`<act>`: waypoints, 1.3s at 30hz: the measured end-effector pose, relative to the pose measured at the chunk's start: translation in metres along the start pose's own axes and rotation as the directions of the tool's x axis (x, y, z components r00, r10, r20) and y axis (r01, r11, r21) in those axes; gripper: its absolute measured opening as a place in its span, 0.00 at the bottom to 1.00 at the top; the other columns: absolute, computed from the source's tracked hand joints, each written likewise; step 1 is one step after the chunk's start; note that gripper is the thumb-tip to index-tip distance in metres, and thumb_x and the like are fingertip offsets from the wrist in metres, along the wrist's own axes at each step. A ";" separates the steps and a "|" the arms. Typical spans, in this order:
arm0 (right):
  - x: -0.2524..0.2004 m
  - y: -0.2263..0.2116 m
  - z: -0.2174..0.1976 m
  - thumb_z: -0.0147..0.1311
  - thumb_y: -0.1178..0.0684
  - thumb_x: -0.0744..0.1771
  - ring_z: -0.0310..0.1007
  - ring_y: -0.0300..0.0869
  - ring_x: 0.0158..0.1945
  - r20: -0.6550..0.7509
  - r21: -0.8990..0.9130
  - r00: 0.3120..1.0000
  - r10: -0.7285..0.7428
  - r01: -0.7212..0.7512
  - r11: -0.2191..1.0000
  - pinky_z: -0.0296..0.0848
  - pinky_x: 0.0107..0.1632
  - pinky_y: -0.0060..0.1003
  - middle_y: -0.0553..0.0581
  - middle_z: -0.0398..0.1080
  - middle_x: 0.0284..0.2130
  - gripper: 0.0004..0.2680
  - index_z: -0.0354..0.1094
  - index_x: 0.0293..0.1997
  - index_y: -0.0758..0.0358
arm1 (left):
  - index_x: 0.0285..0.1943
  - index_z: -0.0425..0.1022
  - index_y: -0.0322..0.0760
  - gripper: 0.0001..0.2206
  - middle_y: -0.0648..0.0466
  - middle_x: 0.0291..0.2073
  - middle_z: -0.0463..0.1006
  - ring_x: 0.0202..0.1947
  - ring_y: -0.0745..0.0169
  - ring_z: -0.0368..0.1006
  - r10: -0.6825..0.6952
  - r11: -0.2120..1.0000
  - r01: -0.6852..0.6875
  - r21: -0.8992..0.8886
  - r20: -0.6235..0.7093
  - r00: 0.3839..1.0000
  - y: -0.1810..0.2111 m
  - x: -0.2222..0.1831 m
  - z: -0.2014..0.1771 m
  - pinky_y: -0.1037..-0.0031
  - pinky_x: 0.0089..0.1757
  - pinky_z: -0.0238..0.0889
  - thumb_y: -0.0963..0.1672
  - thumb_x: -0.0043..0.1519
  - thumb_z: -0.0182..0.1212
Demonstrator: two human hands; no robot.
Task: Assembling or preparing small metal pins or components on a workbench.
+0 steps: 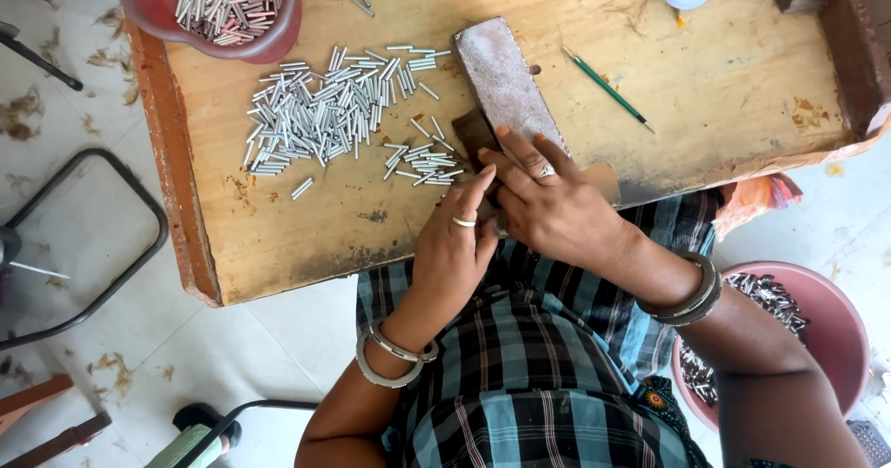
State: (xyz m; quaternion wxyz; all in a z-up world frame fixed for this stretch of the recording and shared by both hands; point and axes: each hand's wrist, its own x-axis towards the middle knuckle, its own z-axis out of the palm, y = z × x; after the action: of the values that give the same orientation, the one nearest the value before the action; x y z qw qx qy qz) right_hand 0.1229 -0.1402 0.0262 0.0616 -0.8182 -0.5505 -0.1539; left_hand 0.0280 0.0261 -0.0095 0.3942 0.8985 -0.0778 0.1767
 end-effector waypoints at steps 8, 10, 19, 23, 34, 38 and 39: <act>-0.022 0.004 0.020 0.64 0.53 0.60 0.60 0.57 0.70 -0.183 0.193 0.982 0.048 -0.012 0.981 0.65 0.69 0.59 0.62 0.65 0.61 0.13 0.75 0.47 0.66 | 0.78 0.52 0.45 0.39 0.56 0.42 0.80 0.38 0.54 0.77 -0.077 0.997 0.076 0.010 0.056 0.995 -0.010 0.010 0.013 0.65 0.39 0.71 0.38 0.57 0.69; -0.023 0.004 0.020 0.63 0.54 0.61 0.61 0.57 0.69 -0.217 0.207 0.975 0.050 -0.004 0.978 0.66 0.68 0.59 0.63 0.66 0.60 0.12 0.74 0.45 0.66 | 0.78 0.52 0.45 0.39 0.57 0.40 0.80 0.37 0.54 0.77 -0.069 0.997 0.068 0.018 0.041 0.997 -0.011 0.011 0.014 0.65 0.39 0.70 0.38 0.57 0.69; -0.045 0.005 -0.011 0.55 0.62 0.62 0.72 0.51 0.56 -0.077 0.802 0.927 0.367 -0.161 0.575 0.74 0.57 0.43 0.59 0.71 0.49 0.05 0.65 0.37 0.67 | 0.73 0.62 0.45 0.35 0.51 0.58 0.75 0.57 0.51 0.73 0.182 0.978 -0.184 -0.104 -0.022 0.983 -0.002 0.016 -0.007 0.61 0.54 0.66 0.45 0.55 0.74; -0.057 -0.001 -0.012 0.55 0.59 0.64 0.73 0.40 0.45 0.202 0.938 0.948 0.245 -0.260 0.231 0.73 0.49 0.35 0.56 0.73 0.40 0.05 0.68 0.42 0.67 | 0.58 0.79 0.51 0.17 0.52 0.68 0.70 0.68 0.50 0.65 0.230 0.886 -0.168 -0.433 0.094 0.969 0.004 0.014 -0.019 0.61 0.63 0.61 0.47 0.59 0.71; -0.038 -0.032 -0.034 0.61 0.58 0.65 0.67 0.47 0.63 -0.027 0.989 0.936 0.352 -0.027 0.147 0.68 0.65 0.42 0.57 0.68 0.55 0.15 0.63 0.55 0.67 | 0.46 0.82 0.39 0.05 0.53 0.60 0.73 0.57 0.62 0.66 -0.318 0.453 0.082 -0.888 -0.076 0.945 0.018 -0.022 0.027 0.65 0.60 0.60 0.45 0.68 0.66; -0.042 -0.041 -0.020 0.66 0.62 0.63 0.74 0.53 0.58 -0.374 0.703 0.870 0.320 0.041 0.710 0.75 0.59 0.43 0.60 0.72 0.51 0.15 0.68 0.54 0.67 | 0.45 0.81 0.38 0.05 0.53 0.60 0.73 0.60 0.63 0.67 -0.366 0.204 0.097 -0.974 0.016 0.931 0.034 -0.028 0.033 0.68 0.60 0.60 0.44 0.69 0.63; -0.042 -0.042 -0.015 0.66 0.64 0.64 0.76 0.52 0.55 -0.437 0.646 0.841 0.320 0.046 0.762 0.77 0.57 0.43 0.59 0.73 0.49 0.14 0.70 0.53 0.65 | 0.44 0.80 0.37 0.06 0.53 0.59 0.73 0.59 0.64 0.68 -0.374 0.174 0.115 -0.978 0.042 0.926 0.036 -0.028 0.032 0.69 0.59 0.61 0.44 0.69 0.62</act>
State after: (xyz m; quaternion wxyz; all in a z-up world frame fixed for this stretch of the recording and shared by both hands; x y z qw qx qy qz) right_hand 0.0664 -0.1653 0.0240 0.4921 -0.7144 -0.4674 -0.1704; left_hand 0.0005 -0.0218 -0.0149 0.8947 0.4310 0.0168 0.1158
